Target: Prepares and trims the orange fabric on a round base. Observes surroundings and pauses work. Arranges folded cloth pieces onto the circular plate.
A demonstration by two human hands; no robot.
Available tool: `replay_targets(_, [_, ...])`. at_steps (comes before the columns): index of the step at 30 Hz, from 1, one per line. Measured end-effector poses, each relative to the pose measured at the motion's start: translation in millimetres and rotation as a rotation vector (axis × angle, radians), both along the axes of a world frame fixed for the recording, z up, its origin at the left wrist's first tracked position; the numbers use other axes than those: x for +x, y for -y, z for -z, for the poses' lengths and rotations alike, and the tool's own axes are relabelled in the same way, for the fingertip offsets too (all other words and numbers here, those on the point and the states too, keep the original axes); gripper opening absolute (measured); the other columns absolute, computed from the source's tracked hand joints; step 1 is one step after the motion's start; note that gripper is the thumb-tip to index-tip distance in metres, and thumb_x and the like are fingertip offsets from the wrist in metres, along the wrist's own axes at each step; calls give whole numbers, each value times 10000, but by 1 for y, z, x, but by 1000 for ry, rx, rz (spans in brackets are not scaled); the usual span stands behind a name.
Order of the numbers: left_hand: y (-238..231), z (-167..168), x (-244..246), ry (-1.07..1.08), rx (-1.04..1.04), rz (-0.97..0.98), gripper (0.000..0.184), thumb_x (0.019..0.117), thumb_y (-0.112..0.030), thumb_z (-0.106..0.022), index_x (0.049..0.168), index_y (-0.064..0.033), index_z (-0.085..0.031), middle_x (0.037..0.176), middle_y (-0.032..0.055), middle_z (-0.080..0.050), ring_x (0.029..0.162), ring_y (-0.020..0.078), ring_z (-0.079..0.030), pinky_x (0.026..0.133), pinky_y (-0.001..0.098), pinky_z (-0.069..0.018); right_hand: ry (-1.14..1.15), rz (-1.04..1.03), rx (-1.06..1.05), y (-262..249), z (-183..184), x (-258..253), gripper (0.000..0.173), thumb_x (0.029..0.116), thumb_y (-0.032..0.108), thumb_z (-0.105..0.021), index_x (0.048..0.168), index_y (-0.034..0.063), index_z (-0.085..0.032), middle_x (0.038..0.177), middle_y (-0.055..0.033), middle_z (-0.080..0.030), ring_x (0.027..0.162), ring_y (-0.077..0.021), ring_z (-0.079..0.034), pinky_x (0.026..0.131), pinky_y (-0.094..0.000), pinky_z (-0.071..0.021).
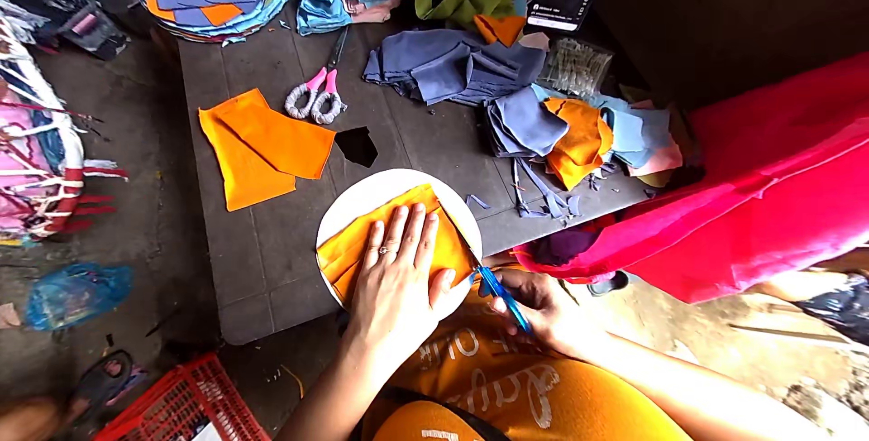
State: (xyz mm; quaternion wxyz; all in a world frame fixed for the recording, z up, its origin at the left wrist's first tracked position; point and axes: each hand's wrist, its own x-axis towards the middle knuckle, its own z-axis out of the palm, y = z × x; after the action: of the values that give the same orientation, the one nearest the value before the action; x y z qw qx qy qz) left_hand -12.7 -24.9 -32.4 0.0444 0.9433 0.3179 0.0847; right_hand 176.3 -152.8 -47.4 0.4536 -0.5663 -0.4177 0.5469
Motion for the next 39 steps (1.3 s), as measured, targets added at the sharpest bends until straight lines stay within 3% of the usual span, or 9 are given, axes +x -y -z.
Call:
replay_targets(4, [0,-1,0,-7,-11,5,664,1047,-494,-304,1510,-55,-488,1589,115,-437,1502,306,-358,1220,524,-233,-80,-54,-16,-1,0,4,482,890,600,-673,1050,145,-647,693,187,-599,568,66,-575,518,-119,-488])
replay_targets(6, [0,-2,-1,-3,-16,11,669,1047,-501,-303,1510,-55,-487,1590,113,-437,1503,308,-357,1220,525,-231,-110,-53,-20,-3,0,4,517,870,641,-675,1052,158,-648,696,180,-610,566,55,-585,514,-126,-496])
replay_targets(17, [2,-2,-7,9,-24,65,667,1050,-505,-293,1516,-66,-483,1574,118,-459,1480,307,-399,1213,527,-249,-102,20,-40,-8,-4,-4,263,929,377,-684,1045,144,-654,681,181,-609,553,55,-583,508,-122,-496])
replay_targets(23, [2,-2,-7,14,-29,68,662,1050,-499,-293,1511,-66,-490,1574,117,-459,1481,306,-397,1212,529,-249,-68,21,-17,-8,-4,-5,278,924,387,-692,1039,137,-650,677,189,-595,557,67,-573,513,-109,-485])
replay_targets(35, [0,-2,-8,18,-31,83,657,1055,-491,-288,1519,-65,-478,1575,115,-458,1484,294,-394,1212,517,-256,55,38,-26,-10,-11,-7,137,944,214,-662,1017,98,-660,659,179,-564,534,89,-533,502,-92,-460])
replay_targets(39, [-1,-2,-10,18,-53,96,654,1057,-483,-285,1522,-63,-472,1581,116,-450,1487,297,-388,1215,520,-248,-28,1,-79,-11,-12,-2,216,930,319,-684,1025,129,-648,649,179,-583,521,59,-567,482,-118,-486])
